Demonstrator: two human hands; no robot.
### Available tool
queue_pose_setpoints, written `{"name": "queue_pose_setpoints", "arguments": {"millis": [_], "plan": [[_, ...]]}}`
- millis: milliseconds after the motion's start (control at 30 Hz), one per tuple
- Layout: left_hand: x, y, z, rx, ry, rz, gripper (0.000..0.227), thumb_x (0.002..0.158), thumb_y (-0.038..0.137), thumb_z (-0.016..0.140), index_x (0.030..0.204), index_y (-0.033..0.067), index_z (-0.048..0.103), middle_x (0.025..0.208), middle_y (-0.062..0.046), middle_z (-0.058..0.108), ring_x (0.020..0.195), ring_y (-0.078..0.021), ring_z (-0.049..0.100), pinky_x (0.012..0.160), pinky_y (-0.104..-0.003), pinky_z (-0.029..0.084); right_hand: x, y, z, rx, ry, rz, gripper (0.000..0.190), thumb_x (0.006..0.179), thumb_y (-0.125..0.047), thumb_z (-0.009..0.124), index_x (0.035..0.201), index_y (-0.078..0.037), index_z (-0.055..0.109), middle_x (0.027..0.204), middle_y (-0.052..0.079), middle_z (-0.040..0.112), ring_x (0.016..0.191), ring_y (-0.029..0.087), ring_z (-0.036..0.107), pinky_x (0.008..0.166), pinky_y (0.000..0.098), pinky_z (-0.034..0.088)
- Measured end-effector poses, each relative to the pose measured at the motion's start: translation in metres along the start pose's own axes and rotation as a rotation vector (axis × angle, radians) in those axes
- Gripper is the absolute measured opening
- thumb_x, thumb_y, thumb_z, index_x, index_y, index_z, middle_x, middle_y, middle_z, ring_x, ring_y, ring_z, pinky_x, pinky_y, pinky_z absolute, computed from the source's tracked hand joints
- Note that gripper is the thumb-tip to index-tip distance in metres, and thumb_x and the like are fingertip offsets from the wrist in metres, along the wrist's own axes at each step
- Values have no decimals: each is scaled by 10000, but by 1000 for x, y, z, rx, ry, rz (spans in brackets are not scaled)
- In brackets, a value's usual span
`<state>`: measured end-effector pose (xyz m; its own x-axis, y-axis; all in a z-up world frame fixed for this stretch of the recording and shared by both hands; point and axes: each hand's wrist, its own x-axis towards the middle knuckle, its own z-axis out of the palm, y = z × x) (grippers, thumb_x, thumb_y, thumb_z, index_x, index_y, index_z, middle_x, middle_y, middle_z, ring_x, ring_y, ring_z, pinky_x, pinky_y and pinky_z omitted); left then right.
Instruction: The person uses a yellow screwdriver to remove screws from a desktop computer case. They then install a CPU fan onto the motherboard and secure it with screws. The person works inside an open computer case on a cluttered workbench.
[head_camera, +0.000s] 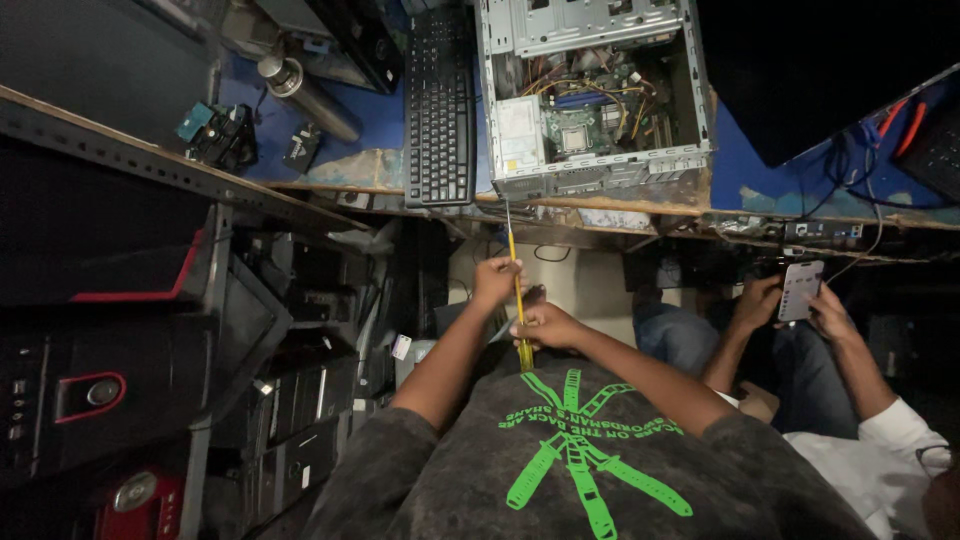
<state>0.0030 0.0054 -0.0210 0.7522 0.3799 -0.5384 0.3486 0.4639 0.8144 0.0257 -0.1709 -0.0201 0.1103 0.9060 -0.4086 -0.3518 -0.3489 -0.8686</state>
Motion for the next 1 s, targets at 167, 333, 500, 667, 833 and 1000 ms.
{"name": "queue_pose_setpoints", "arguments": {"millis": [167, 333, 500, 667, 833, 1000], "plan": [[-9, -6, -8, 318, 201, 182, 110, 954, 103, 658, 959, 17, 726, 767, -105, 695, 619, -171, 665, 539, -316, 527, -1, -16, 2, -301, -36, 34, 398, 940, -407, 717, 1088, -38, 733, 966, 103, 775, 857, 176, 730, 758, 335, 587], [-37, 24, -44, -95, 352, 183, 132, 1008, 179, 593, 1049, 54, 589, 733, -40, 604, 543, -170, 605, 481, -334, 515, -27, -46, -14, -553, 114, -87, 414, 894, -390, 762, 1146, -64, 726, 1026, 97, 764, 914, 163, 718, 815, 341, 567], [-87, 93, -52, -76, 312, 518, 177, 1083, 173, 567, 1162, 32, 640, 850, -19, 618, 688, -102, 602, 626, -268, 532, -48, -89, -46, -493, 513, -48, 372, 918, -339, 727, 1205, -103, 734, 955, 120, 782, 824, 208, 711, 740, 356, 564], [-88, 163, 2, 76, 240, 639, 237, 1078, 176, 549, 1219, -1, 618, 901, -43, 649, 759, -116, 671, 714, -281, 589, -73, -158, -95, -565, 790, -454, 272, 965, -241, 707, 1156, -51, 744, 1079, 125, 762, 956, 238, 687, 794, 351, 535], [-32, 201, 49, 4, 39, 686, 291, 1082, 181, 546, 1292, -20, 551, 931, -59, 632, 766, -132, 670, 719, -307, 623, -73, -209, -140, -705, 997, -612, 189, 1015, -193, 681, 1130, -47, 712, 1099, 145, 736, 1001, 279, 710, 813, 365, 551], [56, 240, 68, -51, -25, 594, 315, 1076, 200, 528, 1300, -20, 546, 862, -57, 620, 629, -143, 671, 615, -299, 612, -49, -239, -189, -769, 1166, -458, 282, 969, -208, 693, 1203, -50, 702, 956, 183, 672, 847, 337, 680, 746, 409, 544]]}}
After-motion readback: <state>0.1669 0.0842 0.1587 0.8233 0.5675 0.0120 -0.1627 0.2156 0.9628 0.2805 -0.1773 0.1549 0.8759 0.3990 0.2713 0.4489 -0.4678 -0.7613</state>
